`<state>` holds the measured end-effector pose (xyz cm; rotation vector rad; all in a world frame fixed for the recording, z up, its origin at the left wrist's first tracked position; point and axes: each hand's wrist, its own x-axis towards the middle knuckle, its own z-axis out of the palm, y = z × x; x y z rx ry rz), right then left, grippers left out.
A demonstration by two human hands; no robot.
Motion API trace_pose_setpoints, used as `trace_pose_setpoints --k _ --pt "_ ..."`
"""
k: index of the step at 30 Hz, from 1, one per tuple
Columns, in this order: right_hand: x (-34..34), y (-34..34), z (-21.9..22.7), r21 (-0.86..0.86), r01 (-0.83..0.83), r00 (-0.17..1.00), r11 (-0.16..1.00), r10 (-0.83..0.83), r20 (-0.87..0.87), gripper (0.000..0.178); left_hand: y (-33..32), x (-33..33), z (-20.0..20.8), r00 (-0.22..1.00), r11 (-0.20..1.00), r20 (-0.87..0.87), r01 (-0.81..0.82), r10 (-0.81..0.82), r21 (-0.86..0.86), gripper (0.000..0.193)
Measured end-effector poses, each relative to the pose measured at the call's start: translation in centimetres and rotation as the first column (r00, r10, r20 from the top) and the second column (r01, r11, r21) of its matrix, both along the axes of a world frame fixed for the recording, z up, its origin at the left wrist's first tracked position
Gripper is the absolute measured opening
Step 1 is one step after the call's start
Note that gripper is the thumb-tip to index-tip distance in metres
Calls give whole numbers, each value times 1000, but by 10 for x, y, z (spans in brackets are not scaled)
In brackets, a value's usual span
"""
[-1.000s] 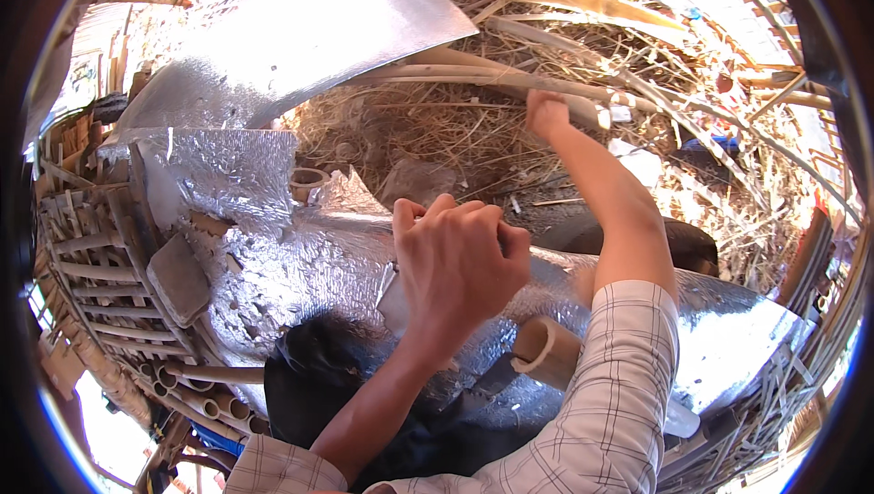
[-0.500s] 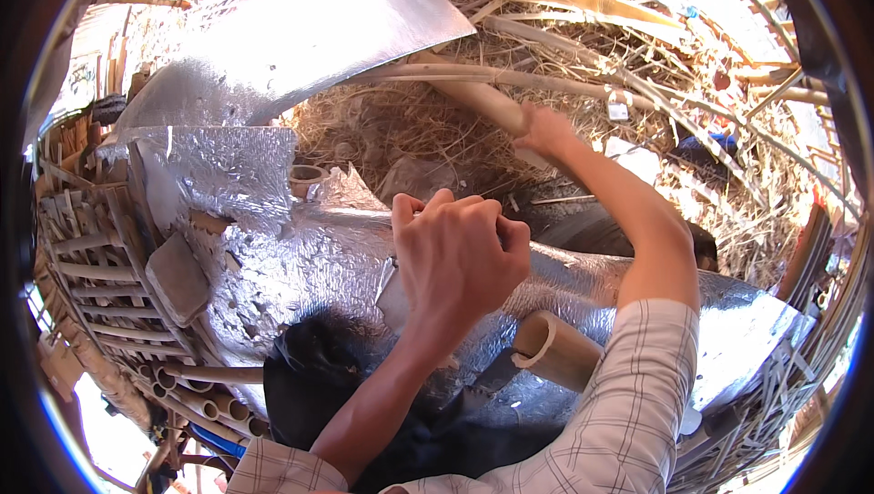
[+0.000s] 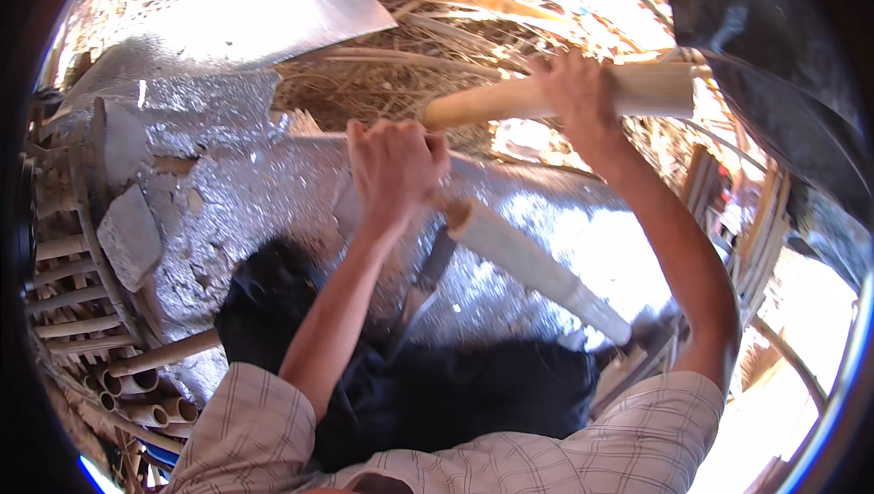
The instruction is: The person carves a section of bamboo using a knife, stripping away long thin pieces from the end and side of the stalk while holding it by hand.
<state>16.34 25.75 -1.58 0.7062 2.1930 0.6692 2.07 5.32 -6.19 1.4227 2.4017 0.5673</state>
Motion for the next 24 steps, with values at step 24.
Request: trace_pose_setpoints --k 24 --pt "232 -522 238 -773 -546 -770 324 -557 311 61 -96 11 42 874 842 414 -11 -254 539 15"
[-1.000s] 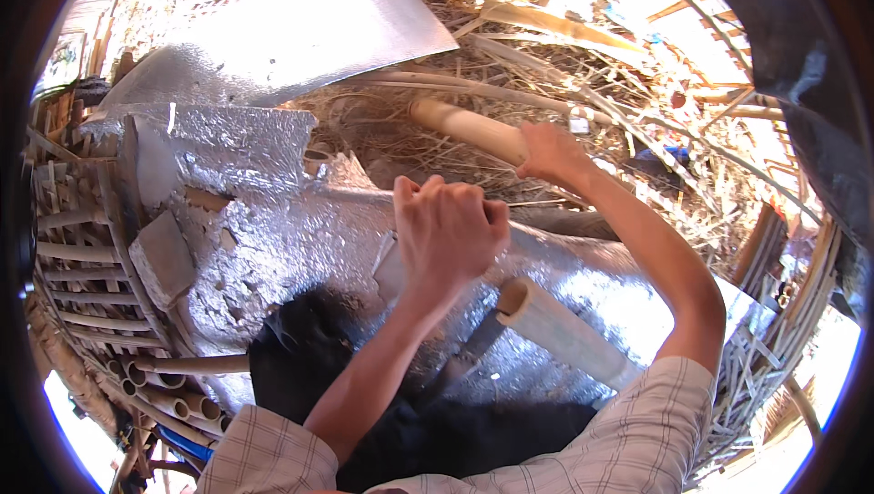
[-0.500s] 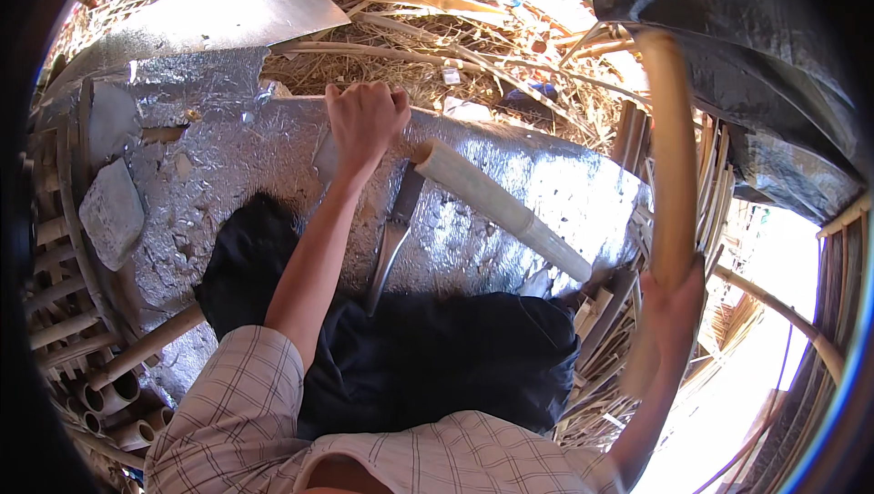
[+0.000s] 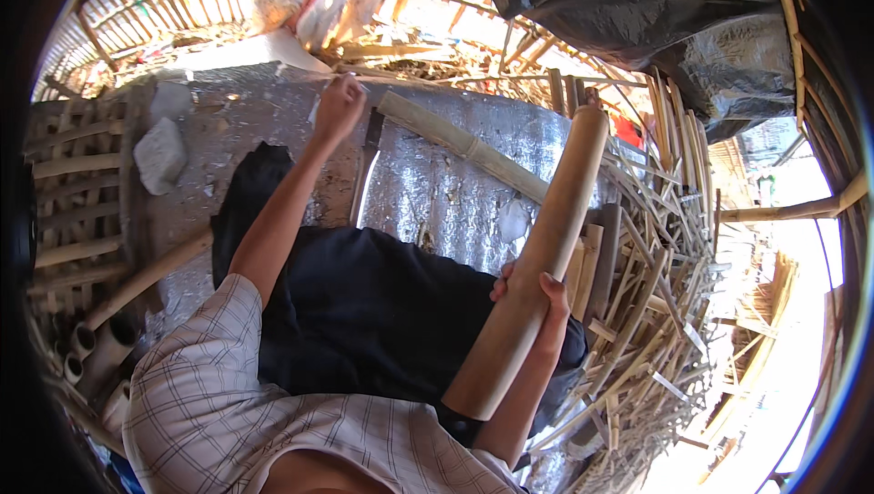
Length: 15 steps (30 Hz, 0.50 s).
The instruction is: The person carves a section of bamboo using a knife, stripping away long thin pieces from the end and side of the stalk while holding it by hand.
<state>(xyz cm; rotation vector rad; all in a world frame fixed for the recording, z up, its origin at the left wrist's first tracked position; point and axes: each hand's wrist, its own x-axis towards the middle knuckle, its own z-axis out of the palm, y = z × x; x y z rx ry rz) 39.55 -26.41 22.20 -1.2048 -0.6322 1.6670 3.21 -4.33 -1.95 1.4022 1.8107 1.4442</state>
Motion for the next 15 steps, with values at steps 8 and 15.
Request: trace_pose_setpoints --k 8,15 --pt "45 80 -82 -147 -171 973 974 143 -183 53 -126 36 5 872 652 -48 326 -487 -684 80" --pt "31 92 -179 9 -114 989 993 113 100 56 -136 46 -18 797 833 -354 307 -489 -460 69"
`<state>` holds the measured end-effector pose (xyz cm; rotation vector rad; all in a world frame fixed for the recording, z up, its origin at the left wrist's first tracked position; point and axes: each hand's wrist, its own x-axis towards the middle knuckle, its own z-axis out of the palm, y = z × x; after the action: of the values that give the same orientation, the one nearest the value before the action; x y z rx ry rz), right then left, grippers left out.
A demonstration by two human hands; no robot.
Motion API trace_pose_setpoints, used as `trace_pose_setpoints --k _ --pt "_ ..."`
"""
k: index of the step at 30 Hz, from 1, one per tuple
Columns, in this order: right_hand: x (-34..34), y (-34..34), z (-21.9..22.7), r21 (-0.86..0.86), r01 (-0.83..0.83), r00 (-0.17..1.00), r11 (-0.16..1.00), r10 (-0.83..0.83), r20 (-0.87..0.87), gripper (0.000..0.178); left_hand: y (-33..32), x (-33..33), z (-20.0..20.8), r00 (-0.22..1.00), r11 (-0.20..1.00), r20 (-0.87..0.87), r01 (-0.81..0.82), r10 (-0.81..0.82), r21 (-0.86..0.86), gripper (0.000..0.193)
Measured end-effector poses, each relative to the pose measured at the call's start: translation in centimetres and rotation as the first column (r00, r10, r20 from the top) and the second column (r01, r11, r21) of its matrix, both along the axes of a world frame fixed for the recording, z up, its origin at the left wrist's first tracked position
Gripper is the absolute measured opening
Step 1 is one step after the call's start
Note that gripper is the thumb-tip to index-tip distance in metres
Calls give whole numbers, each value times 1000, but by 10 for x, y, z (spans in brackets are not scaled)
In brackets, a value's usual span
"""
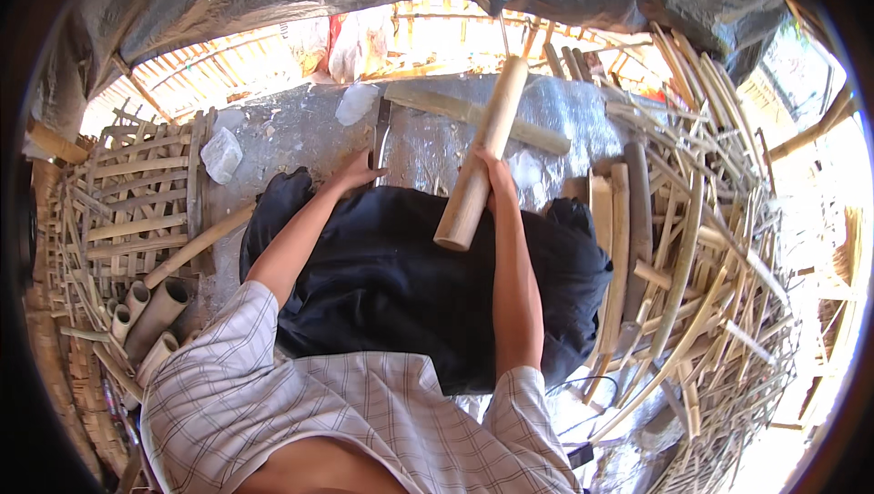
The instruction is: The person carves a section of bamboo using a knife, stripping away long thin pieces from the end and side of the stalk while holding it by hand.
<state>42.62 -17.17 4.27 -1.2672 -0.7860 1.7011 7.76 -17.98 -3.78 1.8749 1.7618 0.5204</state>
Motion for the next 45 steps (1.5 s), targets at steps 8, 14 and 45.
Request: trace_pose_setpoints --k 8,14,45 --pt "-24 -3 52 230 43 991 972 -13 -130 51 0 -12 12 104 913 907 -46 407 -405 10" --pt "10 17 61 487 299 921 821 -382 79 54 -20 18 106 -796 899 418 373 437 -229 24" --pt "-28 27 10 615 -292 712 732 -263 651 92 -208 79 175 155 956 971 203 183 -213 48"
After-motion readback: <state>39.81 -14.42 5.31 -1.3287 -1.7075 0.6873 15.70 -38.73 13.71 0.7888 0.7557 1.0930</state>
